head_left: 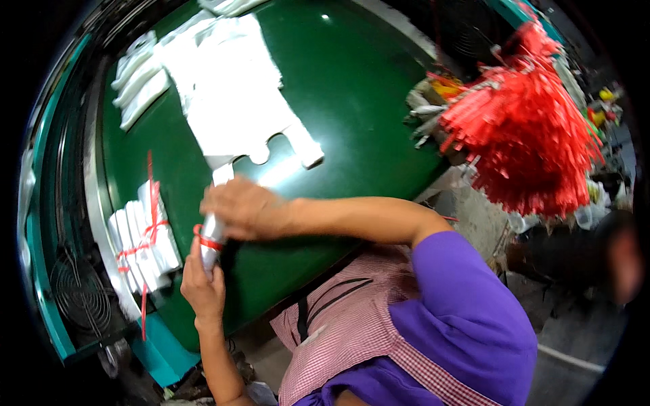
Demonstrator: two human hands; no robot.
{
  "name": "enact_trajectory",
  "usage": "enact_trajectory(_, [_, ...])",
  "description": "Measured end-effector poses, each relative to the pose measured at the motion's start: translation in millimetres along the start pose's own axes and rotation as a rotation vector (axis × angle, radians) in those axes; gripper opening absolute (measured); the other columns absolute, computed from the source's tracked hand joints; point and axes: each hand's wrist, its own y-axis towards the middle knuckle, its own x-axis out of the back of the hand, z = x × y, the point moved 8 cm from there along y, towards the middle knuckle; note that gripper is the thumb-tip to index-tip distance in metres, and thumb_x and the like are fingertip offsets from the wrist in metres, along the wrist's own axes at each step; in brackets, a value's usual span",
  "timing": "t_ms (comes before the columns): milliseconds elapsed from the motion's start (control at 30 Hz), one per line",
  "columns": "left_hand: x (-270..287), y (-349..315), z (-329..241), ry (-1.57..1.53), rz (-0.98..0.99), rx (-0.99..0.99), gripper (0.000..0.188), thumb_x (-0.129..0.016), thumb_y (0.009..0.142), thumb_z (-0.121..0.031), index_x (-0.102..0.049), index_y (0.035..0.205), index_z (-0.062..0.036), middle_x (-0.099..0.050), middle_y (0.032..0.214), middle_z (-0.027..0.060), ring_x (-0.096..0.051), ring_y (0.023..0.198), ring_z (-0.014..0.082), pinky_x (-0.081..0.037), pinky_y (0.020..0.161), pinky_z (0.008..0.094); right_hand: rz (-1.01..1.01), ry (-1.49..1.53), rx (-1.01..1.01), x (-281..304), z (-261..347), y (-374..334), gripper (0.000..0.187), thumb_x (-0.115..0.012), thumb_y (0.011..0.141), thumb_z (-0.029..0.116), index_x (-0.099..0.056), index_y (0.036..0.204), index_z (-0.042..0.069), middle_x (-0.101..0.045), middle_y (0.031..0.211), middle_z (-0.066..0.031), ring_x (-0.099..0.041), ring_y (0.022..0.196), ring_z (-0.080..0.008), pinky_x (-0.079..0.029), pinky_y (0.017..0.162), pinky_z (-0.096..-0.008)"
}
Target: The person folds white rectangular items on a green table, wraps them with red plastic strips, and ties them into bundles. The person places the finished bundles into a white sack and continues the process with new items.
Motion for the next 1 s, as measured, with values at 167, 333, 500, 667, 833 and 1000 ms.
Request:
enact_trajectory(167, [6,31,61,0.286,-0.254,0.024,0.065,-0.058,0.084,-0.009,-0.033,0.143,-0.0091,-0.038,0.140,0.0183,-0.038,0.128,0.0364,-0.032,0.104,0.0480,0.288,-0.389,-0.460,15,-110,-18,0.032,-0.066,0.079,0.022,-0.054,0.100,0.001,-0.055,0.101,-0.0152,-0.053,0.093,-0.0316,-0.044,0.083,-0.0416])
enact_trajectory(333, [-13,49,123,0.553,-0.183,0.201,0.054,-0.055,0.091,-0.023,-0.038,0.141,-0.0131,-0.035,0.146,0.0114,-0.032,0.134,0.0338,-0.025,0.105,0.0583,0.360,-0.395,-0.190,1,-71,-51,0.033,-0.067,0.077,0.025,-0.057,0.096,0.000,-0.055,0.098,-0.0133,-0.053,0.090,-0.0291,-0.045,0.077,-0.0391])
enact_trajectory(500, [-25,-8,-23,-0.023,0.087,-0.360,0.062,-0.068,0.079,-0.034,-0.048,0.133,-0.0115,-0.032,0.147,0.0153,-0.030,0.135,0.0372,-0.022,0.106,0.0587,0.479,-0.054,-0.180,29,5,-94,0.041,-0.068,0.077,0.024,-0.055,0.108,0.000,-0.054,0.107,-0.0157,-0.053,0.097,-0.0309,-0.047,0.082,-0.0394])
enact_trajectory(667, [-58,-86,-66,0.002,0.504,-0.409,0.090,-0.080,0.058,-0.023,-0.040,0.138,-0.0152,-0.031,0.147,0.0157,-0.029,0.136,0.0356,-0.019,0.108,0.0589,0.654,0.059,-0.262,83,34,-139,0.089,-0.077,0.067,0.033,-0.032,0.141,0.010,-0.027,0.147,-0.0179,-0.029,0.133,-0.0387,-0.027,0.106,-0.0524])
enact_trajectory(833, [-49,-105,-60,0.009,0.051,-0.483,0.026,-0.056,0.080,-0.005,-0.064,0.104,-0.0087,-0.055,0.128,0.0155,-0.048,0.123,0.0391,-0.024,0.107,0.0585,0.597,-0.142,-0.137,77,15,-187,0.064,-0.061,0.073,0.009,-0.045,0.134,0.016,-0.034,0.147,-0.0119,-0.028,0.137,-0.0335,-0.023,0.107,-0.0538])
enact_trajectory(1000, [-53,-58,-69,-0.454,0.275,-0.153,0.013,-0.050,0.090,-0.006,-0.060,0.095,0.0006,-0.066,0.091,0.0154,-0.065,0.090,0.0310,-0.044,0.086,0.0434,0.534,0.152,-0.066,87,22,-190,0.025,-0.059,0.081,0.009,-0.063,0.105,0.012,-0.049,0.131,-0.0132,-0.035,0.133,-0.0349,-0.026,0.107,-0.0554])
